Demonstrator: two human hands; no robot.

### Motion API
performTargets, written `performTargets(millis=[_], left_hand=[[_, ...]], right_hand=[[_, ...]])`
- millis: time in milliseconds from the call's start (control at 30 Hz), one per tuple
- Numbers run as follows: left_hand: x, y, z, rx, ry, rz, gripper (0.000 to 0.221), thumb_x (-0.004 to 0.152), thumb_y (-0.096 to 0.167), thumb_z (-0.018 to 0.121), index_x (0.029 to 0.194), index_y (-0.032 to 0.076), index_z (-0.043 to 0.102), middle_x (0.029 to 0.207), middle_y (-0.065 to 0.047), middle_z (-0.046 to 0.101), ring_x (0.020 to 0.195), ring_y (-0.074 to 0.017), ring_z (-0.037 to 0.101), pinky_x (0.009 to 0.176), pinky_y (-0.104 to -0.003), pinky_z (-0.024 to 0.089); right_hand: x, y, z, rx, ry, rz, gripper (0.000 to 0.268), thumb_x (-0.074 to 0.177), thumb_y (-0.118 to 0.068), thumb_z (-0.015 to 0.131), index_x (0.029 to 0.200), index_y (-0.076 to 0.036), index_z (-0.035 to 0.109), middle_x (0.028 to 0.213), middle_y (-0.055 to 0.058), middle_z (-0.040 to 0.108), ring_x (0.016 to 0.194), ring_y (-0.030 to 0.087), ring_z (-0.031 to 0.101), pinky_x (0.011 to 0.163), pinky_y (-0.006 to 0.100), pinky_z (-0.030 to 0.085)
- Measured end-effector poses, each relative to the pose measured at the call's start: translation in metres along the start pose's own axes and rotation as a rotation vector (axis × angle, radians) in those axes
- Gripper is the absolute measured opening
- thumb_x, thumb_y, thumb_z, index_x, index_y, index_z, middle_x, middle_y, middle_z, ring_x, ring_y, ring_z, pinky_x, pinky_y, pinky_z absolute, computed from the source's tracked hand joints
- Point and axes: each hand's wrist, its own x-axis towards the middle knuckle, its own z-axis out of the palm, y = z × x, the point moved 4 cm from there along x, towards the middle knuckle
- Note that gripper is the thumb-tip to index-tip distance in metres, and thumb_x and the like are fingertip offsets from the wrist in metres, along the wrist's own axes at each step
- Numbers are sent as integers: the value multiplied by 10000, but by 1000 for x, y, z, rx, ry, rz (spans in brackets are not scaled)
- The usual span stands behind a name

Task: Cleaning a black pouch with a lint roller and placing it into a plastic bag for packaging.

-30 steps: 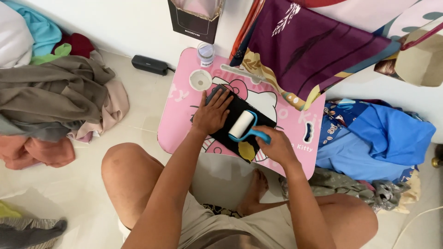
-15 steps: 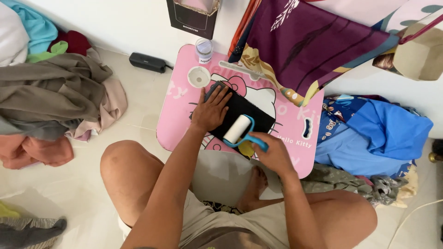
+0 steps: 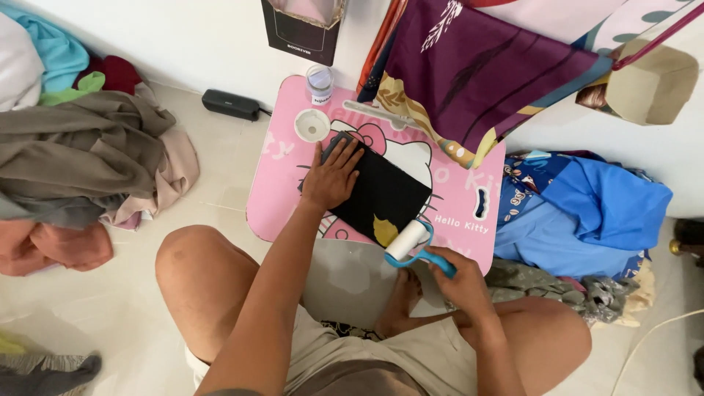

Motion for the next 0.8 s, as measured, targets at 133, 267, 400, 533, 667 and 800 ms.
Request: performTargets(millis=[133, 267, 400, 533, 667, 800], left_hand=[[-19, 35, -19, 1, 33, -124, 554, 1078, 389, 333, 1611, 239, 340, 1698, -6, 268, 1570, -232, 200, 1237, -668, 58], [-42, 77, -14, 9, 260, -392, 567, 1030, 318, 428, 1556, 106, 411, 1671, -103, 305, 1546, -303, 247, 1170, -729, 121], [-55, 88, -1, 83, 323, -451, 545, 1070, 318, 373, 1583, 133, 372, 1681, -119, 298, 1536, -315, 277, 1165, -746, 47], [-53, 87, -2, 104, 357, -454, 544, 1067, 337, 367, 1572, 137, 398, 1672, -110, 322, 1532, -305, 290, 1168, -754, 58], [-54, 86, 0, 96, 359, -448, 549, 1058, 336, 376, 1567, 130, 394, 1666, -118, 320, 1528, -317, 296, 1163, -775, 67], [-53, 86, 1, 78, 339, -449, 560, 1054, 339, 374, 1572, 127, 382, 1671, -119, 306, 1536, -314, 277, 1162, -778, 50]], right_hand=[[-10, 11, -10, 107, 145, 24, 331, 882, -109, 728, 1184, -224, 798, 1028, 38, 787, 830, 145, 632, 671, 344, 510], [-8, -31, -14, 221, 264, 79, 403, 931, -96, 666, 1331, -139, 660, 981, 85, 729, 808, 172, 614, 716, 309, 484], [-3, -77, 16, 130, 242, -36, 414, 944, -74, 609, 1354, -98, 667, 1150, 231, 719, 1086, 383, 680, 925, 468, 533], [21, -67, 53, -2, 236, -72, 440, 913, -53, 595, 1351, -55, 639, 1114, 291, 680, 1051, 490, 659, 904, 552, 534], [60, -59, 66, -126, 271, -5, 410, 947, -147, 577, 1350, -98, 634, 1019, 245, 682, 981, 480, 690, 837, 550, 560], [120, -46, 72, -218, 303, -24, 397, 945, -227, 586, 1331, -158, 648, 979, 204, 698, 954, 450, 708, 826, 549, 565]])
